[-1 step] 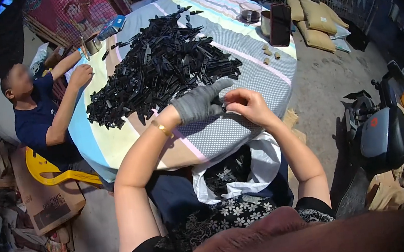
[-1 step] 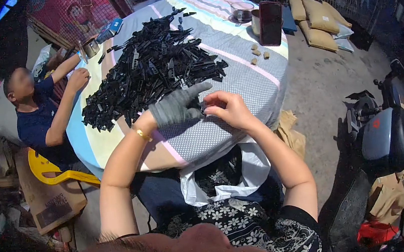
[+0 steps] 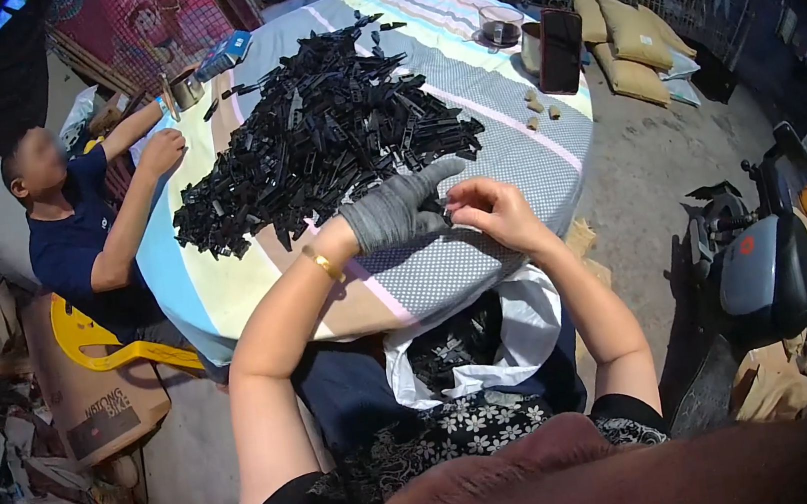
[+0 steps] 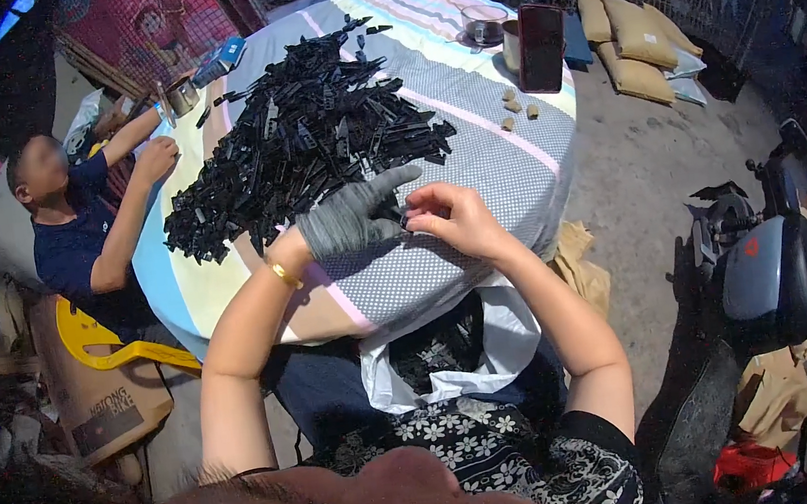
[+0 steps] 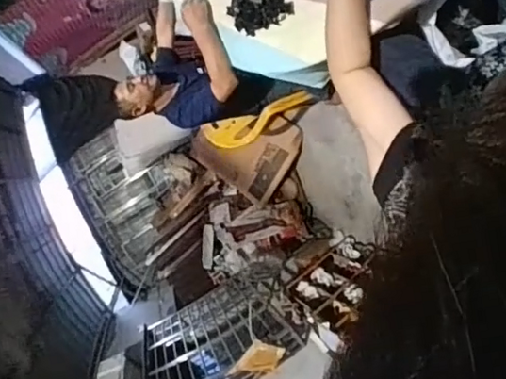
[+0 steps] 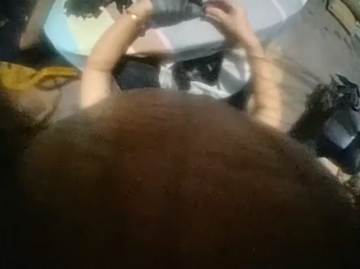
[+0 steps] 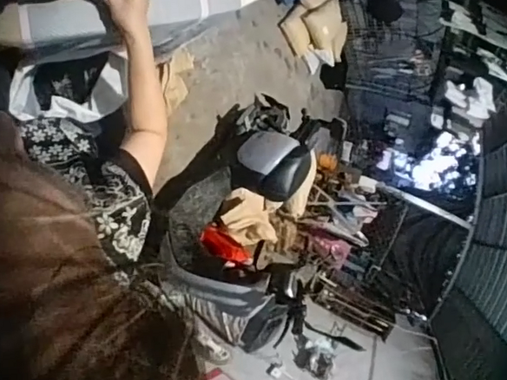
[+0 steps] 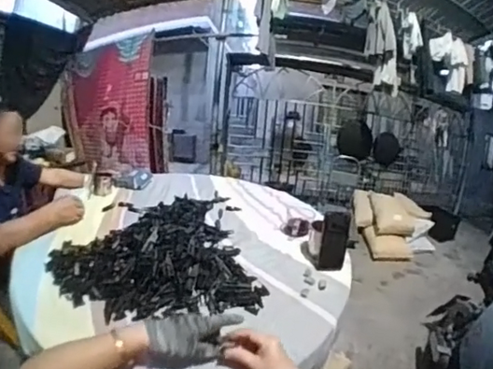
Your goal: Sorting and picking small black plastic parts from a large pile on a table.
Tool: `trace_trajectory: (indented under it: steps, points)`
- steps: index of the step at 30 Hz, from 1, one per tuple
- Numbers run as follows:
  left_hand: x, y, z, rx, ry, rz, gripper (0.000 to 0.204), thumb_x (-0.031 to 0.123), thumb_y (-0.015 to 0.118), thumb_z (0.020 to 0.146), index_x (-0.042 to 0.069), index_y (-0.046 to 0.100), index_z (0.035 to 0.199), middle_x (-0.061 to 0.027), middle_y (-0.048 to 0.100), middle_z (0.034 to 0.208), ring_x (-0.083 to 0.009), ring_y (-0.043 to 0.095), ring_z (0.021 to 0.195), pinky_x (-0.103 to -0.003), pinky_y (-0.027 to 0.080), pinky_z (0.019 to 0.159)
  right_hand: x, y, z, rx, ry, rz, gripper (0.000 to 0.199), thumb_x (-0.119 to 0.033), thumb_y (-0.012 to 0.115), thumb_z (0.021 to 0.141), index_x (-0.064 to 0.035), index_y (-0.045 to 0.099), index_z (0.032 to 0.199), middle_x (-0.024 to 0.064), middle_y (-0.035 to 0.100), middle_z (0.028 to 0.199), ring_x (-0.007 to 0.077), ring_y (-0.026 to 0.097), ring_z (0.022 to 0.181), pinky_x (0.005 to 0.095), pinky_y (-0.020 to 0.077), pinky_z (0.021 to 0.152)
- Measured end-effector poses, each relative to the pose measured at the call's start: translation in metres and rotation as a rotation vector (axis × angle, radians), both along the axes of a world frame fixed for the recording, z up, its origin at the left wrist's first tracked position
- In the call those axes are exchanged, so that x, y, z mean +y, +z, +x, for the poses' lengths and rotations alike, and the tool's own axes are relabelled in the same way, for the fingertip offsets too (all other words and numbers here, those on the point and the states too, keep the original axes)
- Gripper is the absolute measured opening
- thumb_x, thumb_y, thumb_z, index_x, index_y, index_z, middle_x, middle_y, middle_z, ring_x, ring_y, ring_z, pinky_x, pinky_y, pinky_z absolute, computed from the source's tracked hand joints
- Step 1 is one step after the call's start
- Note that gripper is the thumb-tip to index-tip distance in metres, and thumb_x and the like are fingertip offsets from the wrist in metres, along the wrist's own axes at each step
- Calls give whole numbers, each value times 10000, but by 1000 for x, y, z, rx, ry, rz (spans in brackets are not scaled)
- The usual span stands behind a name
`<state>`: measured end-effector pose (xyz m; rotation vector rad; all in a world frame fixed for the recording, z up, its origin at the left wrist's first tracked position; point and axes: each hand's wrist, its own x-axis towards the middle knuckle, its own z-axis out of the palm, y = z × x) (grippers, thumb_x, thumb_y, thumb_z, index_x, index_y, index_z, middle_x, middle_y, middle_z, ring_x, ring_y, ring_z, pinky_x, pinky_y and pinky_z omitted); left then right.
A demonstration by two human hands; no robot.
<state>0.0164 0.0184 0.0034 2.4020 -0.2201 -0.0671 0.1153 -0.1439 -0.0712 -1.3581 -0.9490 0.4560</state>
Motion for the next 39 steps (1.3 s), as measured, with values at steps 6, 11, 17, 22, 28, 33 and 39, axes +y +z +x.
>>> trace_trajectory:
  steps: [6,11,17,22,28,33,39]
  points:
    - [-15,-5,-9,-59,-58,199,604,166,592,824,39,321,1349,-210,560,1122,-310,589,990,-361,472,857,-2,14,-2,-249,69,-303,251,-204,699,758,1,650,895,64,656,735,117,578,633,272,453,578]
    - [7,-16,-15,-219,-136,-5,703,160,689,734,100,351,1349,-178,533,1147,-312,527,1067,-380,441,889,-9,13,-6,-491,-106,-194,244,-190,697,746,7,649,882,119,651,720,191,607,595,298,469,553]
    - [52,-36,15,-506,498,691,442,307,610,757,148,554,1166,-122,493,1233,-314,435,1119,-434,345,955,-39,48,-30,-497,424,-455,210,-180,737,729,-14,662,835,67,648,719,148,622,630,263,492,577]
    - [68,-45,31,-386,691,857,453,213,514,789,118,489,1232,-153,429,1294,-344,412,1169,-470,340,963,-31,52,-15,-632,359,-281,205,-201,705,753,-11,660,816,89,629,702,189,606,620,294,467,556]
    - [69,-50,30,-434,663,826,525,97,469,792,75,380,1309,-175,462,1201,-365,435,1138,-460,377,932,16,19,50,-1031,-558,-313,163,-133,603,808,-34,649,928,143,594,800,301,581,686,374,469,626]
    - [67,-48,18,-339,680,959,536,122,507,793,127,382,1315,-134,538,1054,-304,522,988,-447,426,792,27,7,57,-1070,-495,-418,110,-128,627,735,-55,625,817,117,566,757,301,585,752,414,479,639]
    - [62,-30,6,-526,620,446,454,36,561,698,111,538,1145,-161,564,996,-336,551,916,-439,453,796,27,12,56,-945,-431,-377,112,-93,643,702,-60,611,804,118,600,776,311,589,766,408,477,662]
